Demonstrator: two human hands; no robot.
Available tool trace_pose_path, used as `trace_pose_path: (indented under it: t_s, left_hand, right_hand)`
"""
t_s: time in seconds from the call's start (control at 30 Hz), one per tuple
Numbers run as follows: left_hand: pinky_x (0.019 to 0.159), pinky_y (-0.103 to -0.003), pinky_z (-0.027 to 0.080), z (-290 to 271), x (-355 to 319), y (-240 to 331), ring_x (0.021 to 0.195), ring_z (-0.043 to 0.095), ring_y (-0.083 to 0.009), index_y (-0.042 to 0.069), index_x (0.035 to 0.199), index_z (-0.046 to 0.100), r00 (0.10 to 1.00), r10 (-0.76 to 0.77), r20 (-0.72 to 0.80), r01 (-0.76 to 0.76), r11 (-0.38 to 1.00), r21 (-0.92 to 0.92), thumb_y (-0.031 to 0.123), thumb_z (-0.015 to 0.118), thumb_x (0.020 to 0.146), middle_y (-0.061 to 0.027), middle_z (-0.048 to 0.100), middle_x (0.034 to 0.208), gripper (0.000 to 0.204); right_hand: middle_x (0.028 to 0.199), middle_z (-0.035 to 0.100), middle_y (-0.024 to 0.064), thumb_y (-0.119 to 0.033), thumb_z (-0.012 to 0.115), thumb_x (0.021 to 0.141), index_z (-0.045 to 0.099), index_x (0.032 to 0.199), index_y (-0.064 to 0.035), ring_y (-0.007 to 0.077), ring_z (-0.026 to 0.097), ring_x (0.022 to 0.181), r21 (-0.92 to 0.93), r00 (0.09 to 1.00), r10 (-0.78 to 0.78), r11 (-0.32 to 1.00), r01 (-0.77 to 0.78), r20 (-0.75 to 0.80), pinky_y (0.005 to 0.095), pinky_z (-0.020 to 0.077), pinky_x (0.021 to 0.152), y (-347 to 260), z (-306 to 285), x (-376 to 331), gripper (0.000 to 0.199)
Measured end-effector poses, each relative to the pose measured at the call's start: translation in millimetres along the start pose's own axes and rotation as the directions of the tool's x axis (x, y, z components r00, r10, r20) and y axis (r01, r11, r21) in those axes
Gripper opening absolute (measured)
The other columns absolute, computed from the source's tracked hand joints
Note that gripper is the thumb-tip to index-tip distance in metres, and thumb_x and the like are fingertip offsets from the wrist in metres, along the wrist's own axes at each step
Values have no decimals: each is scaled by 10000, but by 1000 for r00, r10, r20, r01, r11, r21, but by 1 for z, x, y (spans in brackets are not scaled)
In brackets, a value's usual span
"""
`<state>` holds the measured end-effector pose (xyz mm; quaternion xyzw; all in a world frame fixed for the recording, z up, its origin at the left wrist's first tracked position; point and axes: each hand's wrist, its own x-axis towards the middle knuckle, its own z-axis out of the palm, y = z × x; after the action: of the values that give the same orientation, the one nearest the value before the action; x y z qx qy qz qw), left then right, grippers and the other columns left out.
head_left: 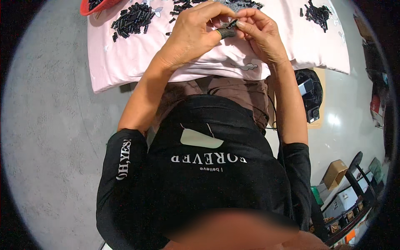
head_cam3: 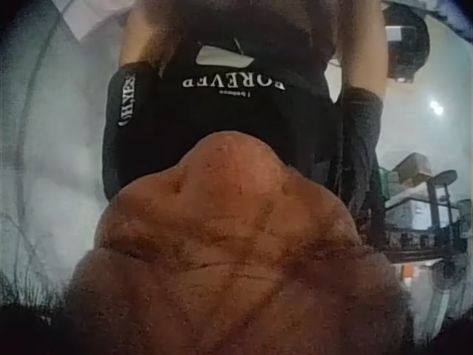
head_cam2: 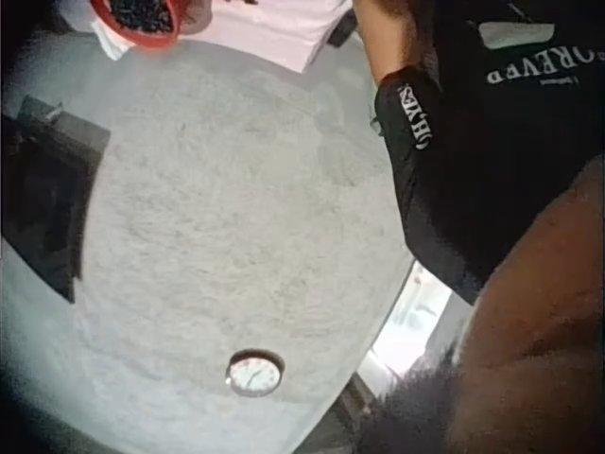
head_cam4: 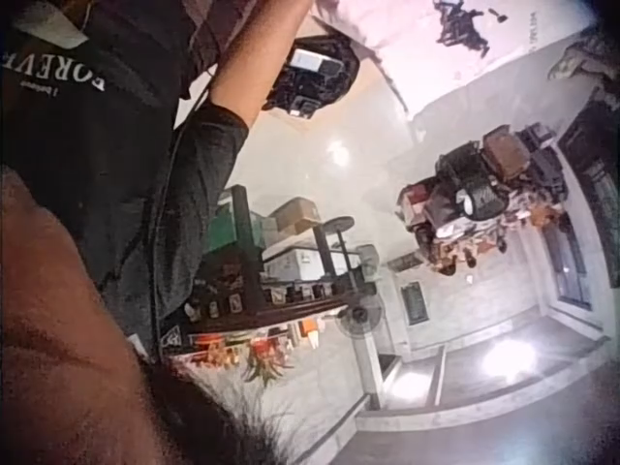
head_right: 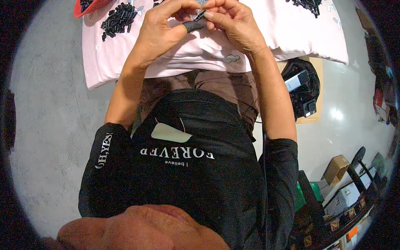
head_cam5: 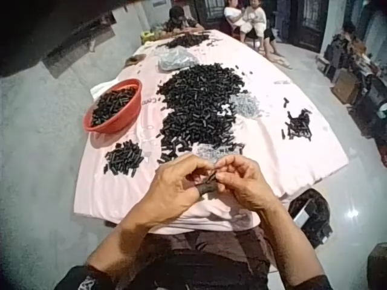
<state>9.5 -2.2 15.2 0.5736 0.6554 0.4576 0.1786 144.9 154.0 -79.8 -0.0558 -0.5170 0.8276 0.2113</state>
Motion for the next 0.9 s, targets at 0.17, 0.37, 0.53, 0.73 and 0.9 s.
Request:
trace_pose_path:
  t_s: [0.17, 0.37, 0.53, 0.73, 0.9]
  left_hand:
    - [689, -337, 511, -4, 11, -16, 784, 612, -221, 1, 1130, 669, 866, 497, 51, -499, 857, 126, 16, 709, 825, -104, 620, 886, 309]
    - [689, -337, 502, -8, 11, 6, 770, 597, -225, -2, 1116, 669, 982, 87, 165, -92, 996, 23, -47, 652, 778, -104, 603, 911, 342]
    - [670, -338, 494, -4, 12, -4, 754, 585, -220, -23, 1061, 656, 981, 111, 156, -113, 994, 6, -101, 579, 736, -110, 584, 898, 343]
    - [663, -321, 494, 4, 5, -9, 765, 587, -200, -39, 1024, 648, 988, 116, 100, -119, 993, 22, -123, 585, 719, -105, 592, 895, 322]
    - [650, -317, 532, 16, -3, -19, 701, 643, -220, 17, 982, 696, 965, 233, -122, -233, 972, 19, -93, 607, 713, -119, 649, 845, 304]
  right_hand:
    - [942, 651, 41, -3, 654, 932, 577, 1215, -2, 88, 594, 769, 3, 1000, 13, 1000, -13, 0, 196, 508, 689, -4, 5, 2, 293]
    - [942, 646, 43, 14, 665, 914, 556, 1232, -8, 85, 571, 761, 35, 1000, 25, 999, -25, 4, 198, 480, 661, -5, 7, 1, 337]
    - [931, 638, 38, 7, 680, 908, 547, 1234, -14, 80, 551, 751, 19, 999, -4, 1000, 3, 41, 201, 449, 642, -7, 5, 0, 353]
    - [929, 637, 32, -10, 700, 902, 544, 1235, -19, 74, 539, 748, -7, 999, 28, 1000, -28, 19, 194, 433, 642, -8, 8, -1, 368]
    - [940, 652, 25, -20, 710, 897, 544, 1249, -18, 80, 597, 799, -53, 998, 46, 998, -44, 32, 197, 500, 672, -14, 12, -1, 389]
